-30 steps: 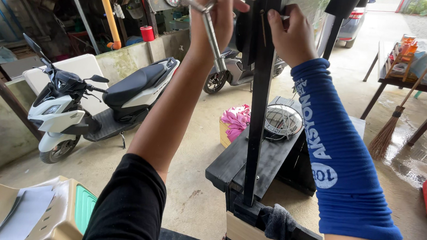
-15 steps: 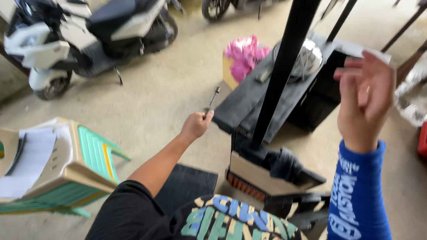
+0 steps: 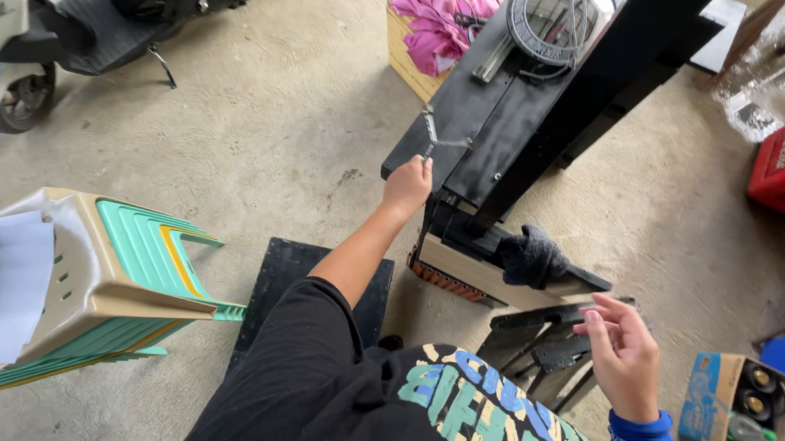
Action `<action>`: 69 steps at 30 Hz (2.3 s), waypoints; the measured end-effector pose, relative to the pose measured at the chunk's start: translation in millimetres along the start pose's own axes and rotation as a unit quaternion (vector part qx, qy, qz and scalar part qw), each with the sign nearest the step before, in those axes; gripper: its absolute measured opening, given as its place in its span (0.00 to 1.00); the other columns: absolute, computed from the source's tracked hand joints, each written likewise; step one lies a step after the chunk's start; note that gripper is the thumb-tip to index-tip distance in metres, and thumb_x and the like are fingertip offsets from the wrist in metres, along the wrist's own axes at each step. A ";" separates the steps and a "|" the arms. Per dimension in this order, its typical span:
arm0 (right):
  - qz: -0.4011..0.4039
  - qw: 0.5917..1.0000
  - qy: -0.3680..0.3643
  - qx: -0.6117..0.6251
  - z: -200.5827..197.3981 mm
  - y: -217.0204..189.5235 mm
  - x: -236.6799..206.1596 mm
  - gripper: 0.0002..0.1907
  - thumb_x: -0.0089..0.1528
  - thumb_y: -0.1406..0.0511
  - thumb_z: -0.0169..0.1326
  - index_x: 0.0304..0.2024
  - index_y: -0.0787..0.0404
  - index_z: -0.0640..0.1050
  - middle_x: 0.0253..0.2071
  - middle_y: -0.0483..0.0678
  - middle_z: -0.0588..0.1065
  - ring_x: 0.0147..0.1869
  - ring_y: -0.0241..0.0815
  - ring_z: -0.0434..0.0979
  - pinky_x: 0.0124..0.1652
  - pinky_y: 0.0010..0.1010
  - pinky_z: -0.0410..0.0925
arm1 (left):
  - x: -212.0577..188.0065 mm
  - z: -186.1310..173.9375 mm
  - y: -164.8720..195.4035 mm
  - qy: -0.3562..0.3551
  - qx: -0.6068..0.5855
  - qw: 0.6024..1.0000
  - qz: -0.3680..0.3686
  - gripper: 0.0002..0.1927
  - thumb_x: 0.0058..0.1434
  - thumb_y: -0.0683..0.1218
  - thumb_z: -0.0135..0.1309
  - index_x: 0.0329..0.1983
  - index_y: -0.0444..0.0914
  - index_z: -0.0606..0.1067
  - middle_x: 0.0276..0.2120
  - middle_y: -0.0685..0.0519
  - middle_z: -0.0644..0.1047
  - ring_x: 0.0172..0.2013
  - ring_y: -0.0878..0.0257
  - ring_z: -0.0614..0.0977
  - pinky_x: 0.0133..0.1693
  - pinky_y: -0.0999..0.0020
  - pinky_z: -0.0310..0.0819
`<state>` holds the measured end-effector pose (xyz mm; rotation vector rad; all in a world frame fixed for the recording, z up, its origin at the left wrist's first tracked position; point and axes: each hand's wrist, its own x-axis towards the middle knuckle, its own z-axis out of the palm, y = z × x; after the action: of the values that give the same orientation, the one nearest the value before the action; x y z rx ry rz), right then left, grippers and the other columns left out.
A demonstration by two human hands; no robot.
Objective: The person unpacks a plastic bag, retrieves a small cup containing hardware, and then uses a hammer and Allen wrench to attach a metal bracket to a black wooden frame. They position the bracket, insert a bolt, and hammer it into place.
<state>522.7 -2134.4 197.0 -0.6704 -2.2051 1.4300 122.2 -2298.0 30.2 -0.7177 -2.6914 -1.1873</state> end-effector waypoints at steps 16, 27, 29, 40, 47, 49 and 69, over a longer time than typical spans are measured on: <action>-0.159 0.915 -0.363 -0.077 153.4 23.3 26.6 0.18 0.71 0.62 0.47 0.58 0.67 0.74 0.38 0.47 0.80 0.42 0.37 0.81 0.43 0.28 0.71 | -276.8 -134.5 28.0 -0.058 -0.104 0.993 -0.002 0.10 0.66 0.50 0.53 0.40 0.39 0.76 0.32 0.47 0.80 0.35 0.48 0.82 0.35 0.56 0.74; -0.300 0.717 -0.624 -0.084 280.4 35.9 -122.7 0.17 0.72 0.60 0.46 0.39 0.64 0.80 0.29 0.53 0.77 0.33 0.43 0.78 0.36 0.36 0.70 | -520.0 -196.8 61.9 0.318 -0.002 0.909 -0.269 0.11 0.70 0.51 0.50 0.35 0.40 0.72 0.28 0.47 0.78 0.32 0.47 0.81 0.32 0.54 0.72; -0.312 0.684 -0.654 -0.085 293.7 20.9 -164.6 0.17 0.73 0.60 0.45 0.40 0.65 0.79 0.27 0.52 0.75 0.31 0.42 0.76 0.35 0.35 0.68 | -558.1 -211.0 69.1 0.415 0.003 0.850 -0.323 0.12 0.67 0.51 0.50 0.35 0.39 0.71 0.27 0.47 0.78 0.29 0.47 0.81 0.30 0.54 0.72; -0.370 0.453 -0.811 0.014 307.0 -83.7 -493.7 0.10 0.74 0.64 0.46 0.45 0.64 0.75 0.25 0.41 0.66 0.28 0.29 0.63 0.29 0.26 0.60 | -926.3 -285.9 117.0 0.651 -0.218 0.556 -0.468 0.23 0.75 0.55 0.42 0.31 0.37 0.76 0.25 0.53 0.81 0.28 0.67 0.83 0.34 0.72 0.79; -0.364 0.336 -0.868 0.043 266.4 -79.9 -730.2 0.09 0.73 0.65 0.46 0.43 0.63 0.75 0.24 0.42 0.65 0.27 0.29 0.60 0.27 0.25 0.58 | -1114.8 -327.2 203.6 0.640 -0.224 0.630 -0.379 0.14 0.71 0.50 0.48 0.51 0.36 0.75 0.38 0.58 0.80 0.37 0.68 0.82 0.40 0.71 0.80; -0.383 0.301 -0.871 0.062 260.2 -80.3 -783.5 0.08 0.73 0.65 0.47 0.43 0.63 0.75 0.24 0.43 0.66 0.27 0.30 0.62 0.28 0.25 0.60 | -1145.6 -348.7 227.2 0.592 -0.188 0.656 -0.428 0.16 0.71 0.53 0.48 0.50 0.36 0.77 0.33 0.57 0.79 0.34 0.66 0.81 0.38 0.69 0.78; -0.085 0.297 -0.949 0.070 414.5 -58.1 -1086.2 0.08 0.67 0.66 0.59 0.35 0.65 0.79 0.31 0.47 0.80 0.33 0.34 0.80 0.36 0.24 0.74 | -1331.6 -436.9 190.5 0.574 -0.086 0.563 -0.589 0.22 0.67 0.58 0.52 0.29 0.38 0.81 0.15 0.54 0.74 0.18 0.66 0.73 0.24 0.66 0.66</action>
<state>1130.8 -3106.5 -3.6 2.8949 -2.4460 2.4315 1347.7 -3002.5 76.6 1.6249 -1.5271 -1.2438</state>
